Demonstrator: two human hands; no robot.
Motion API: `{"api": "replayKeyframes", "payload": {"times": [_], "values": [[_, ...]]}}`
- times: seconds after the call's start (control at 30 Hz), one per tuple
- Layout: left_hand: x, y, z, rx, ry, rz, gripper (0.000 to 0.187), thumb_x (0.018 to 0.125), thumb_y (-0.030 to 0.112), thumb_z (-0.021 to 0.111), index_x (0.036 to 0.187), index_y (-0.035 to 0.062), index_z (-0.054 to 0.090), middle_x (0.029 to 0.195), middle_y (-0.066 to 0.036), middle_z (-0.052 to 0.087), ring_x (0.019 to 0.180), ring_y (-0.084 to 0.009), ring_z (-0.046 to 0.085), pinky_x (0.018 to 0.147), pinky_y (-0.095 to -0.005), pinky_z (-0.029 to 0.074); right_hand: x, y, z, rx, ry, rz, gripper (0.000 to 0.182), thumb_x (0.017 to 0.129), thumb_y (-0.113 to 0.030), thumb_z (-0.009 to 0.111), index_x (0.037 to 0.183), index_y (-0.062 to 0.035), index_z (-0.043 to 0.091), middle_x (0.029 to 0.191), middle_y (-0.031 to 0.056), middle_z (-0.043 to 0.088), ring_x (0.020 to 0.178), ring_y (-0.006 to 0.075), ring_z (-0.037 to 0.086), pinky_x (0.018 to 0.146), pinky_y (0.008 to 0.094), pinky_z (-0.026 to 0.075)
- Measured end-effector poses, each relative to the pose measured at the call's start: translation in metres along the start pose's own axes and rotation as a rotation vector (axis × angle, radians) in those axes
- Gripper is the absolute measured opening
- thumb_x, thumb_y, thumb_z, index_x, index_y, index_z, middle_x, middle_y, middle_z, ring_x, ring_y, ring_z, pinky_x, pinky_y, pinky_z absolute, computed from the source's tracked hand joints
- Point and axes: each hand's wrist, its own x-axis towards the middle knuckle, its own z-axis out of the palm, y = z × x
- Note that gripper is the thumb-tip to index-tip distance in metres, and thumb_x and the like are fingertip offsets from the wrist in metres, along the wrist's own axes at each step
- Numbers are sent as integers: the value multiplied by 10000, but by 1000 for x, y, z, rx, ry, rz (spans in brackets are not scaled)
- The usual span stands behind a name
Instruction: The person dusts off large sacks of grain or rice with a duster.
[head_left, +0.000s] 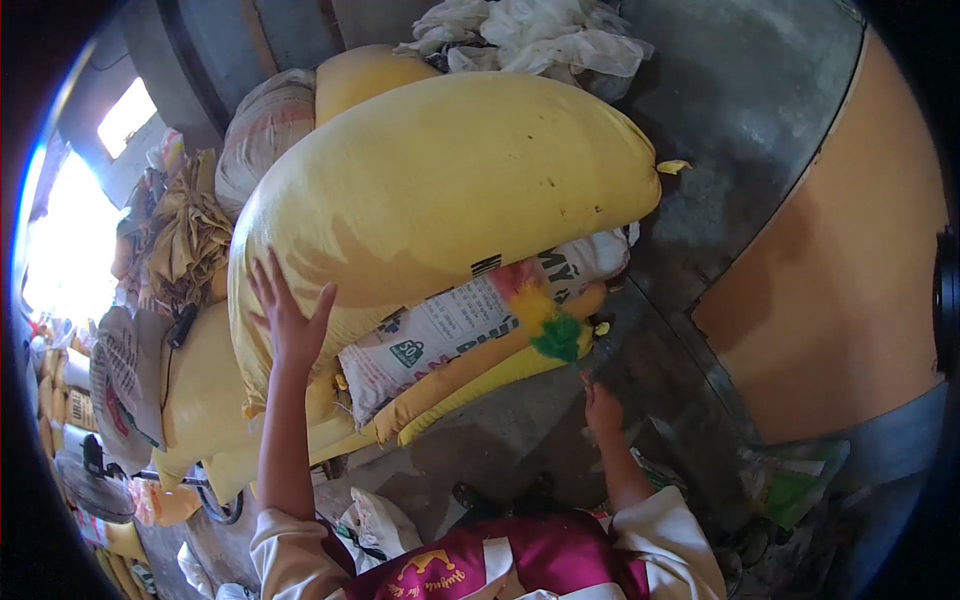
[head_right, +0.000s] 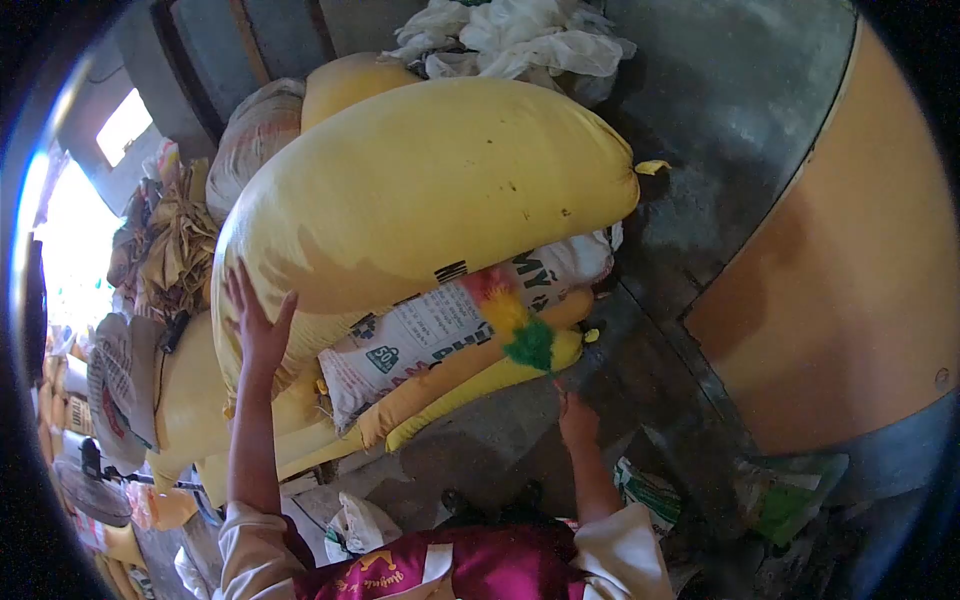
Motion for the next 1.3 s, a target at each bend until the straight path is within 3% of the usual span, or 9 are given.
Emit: {"api": "replayKeyframes", "payload": {"times": [0.23, 0.37, 0.43, 0.57, 0.63, 0.87, 0.93, 1.03, 1.3], "values": [[53, 76, 44, 223, 11, 288, 798, 776, 489, 529, 1379, 211, 89, 1418, -179, 47, 1307, -364, 26, 925, -666, 48, 11, 60, 11, 378, 318, 432, 230, 886, -247, 405, 873, -49, 520, 737, 192, 587, 691, 398, 556, 609, 476, 426], [75, 91, 73, 375, 56, 512, 737, 778, 502, 504, 1365, 197, 180, 1409, -146, 146, 1305, -329, 107, 959, -628, 82, -2, 54, -7, 386, 231, 337, 339, 898, -299, 376, 1012, -11, 514, 807, 220, 588, 754, 386, 569, 670, 457, 450], [76, 92, 78, 327, 97, 496, 709, 775, 491, 497, 1347, 164, 236, 1393, -112, 219, 1299, -285, 166, 981, -596, 83, -6, 51, 0, 145, -126, 139, 340, 902, -294, 370, 986, -9, 536, 829, 222, 586, 775, 373, 570, 687, 468, 440], [72, 86, 81, 203, 197, 518, 655, 779, 446, 476, 1312, 116, 286, 1349, -64, 319, 1273, -240, 253, 988, -585, 51, 3, 64, -3, 82, -118, 174, 336, 904, -297, 369, 979, -16, 536, 823, 225, 580, 770, 377, 565, 675, 474, 432], [74, 86, 82, 229, 225, 509, 658, 779, 449, 474, 1312, 113, 285, 1347, -64, 321, 1271, -243, 257, 987, -585, 49, 25, 79, 0, 571, 1, 597, 346, 906, -308, 363, 1029, -17, 506, 836, 219, 573, 780, 367, 561, 662, 464, 435], [73, 86, 85, 270, 224, 450, 679, 758, 480, 485, 1312, 137, 291, 1337, -81, 320, 1258, -247, 277, 997, -569, 59, 31, 79, 8, 274, -80, 416, 343, 913, -289, 358, 1079, -17, 482, 802, 209, 559, 705, 345, 562, 622, 449, 450], [72, 87, 85, 279, 221, 440, 677, 755, 480, 489, 1310, 144, 295, 1336, -86, 319, 1255, -249, 280, 997, -566, 66, 31, 89, 34, 214, 152, 172, 424, 915, -347, 322, 796, 1, 533, 670, 221, 542, 627, 408, 532, 545, 480, 407], [74, 86, 87, 283, 244, 441, 669, 753, 477, 498, 1303, 150, 307, 1331, -91, 322, 1251, -252, 285, 998, -559, 84, 34, 66, -8, 338, -178, 383, 394, 922, -307, 315, 1128, -11, 473, 787, 203, 561, 676, 359, 557, 623, 471, 447], [74, 86, 86, 284, 250, 449, 637, 747, 478, 520, 1263, 143, 357, 1317, -78, 344, 1242, -255, 298, 993, -551, 132, 13, 98, 31, 491, 91, 605, 433, 924, -346, 300, 996, 6, 541, 779, 210, 566, 694, 374, 548, 623, 472, 423]]}}
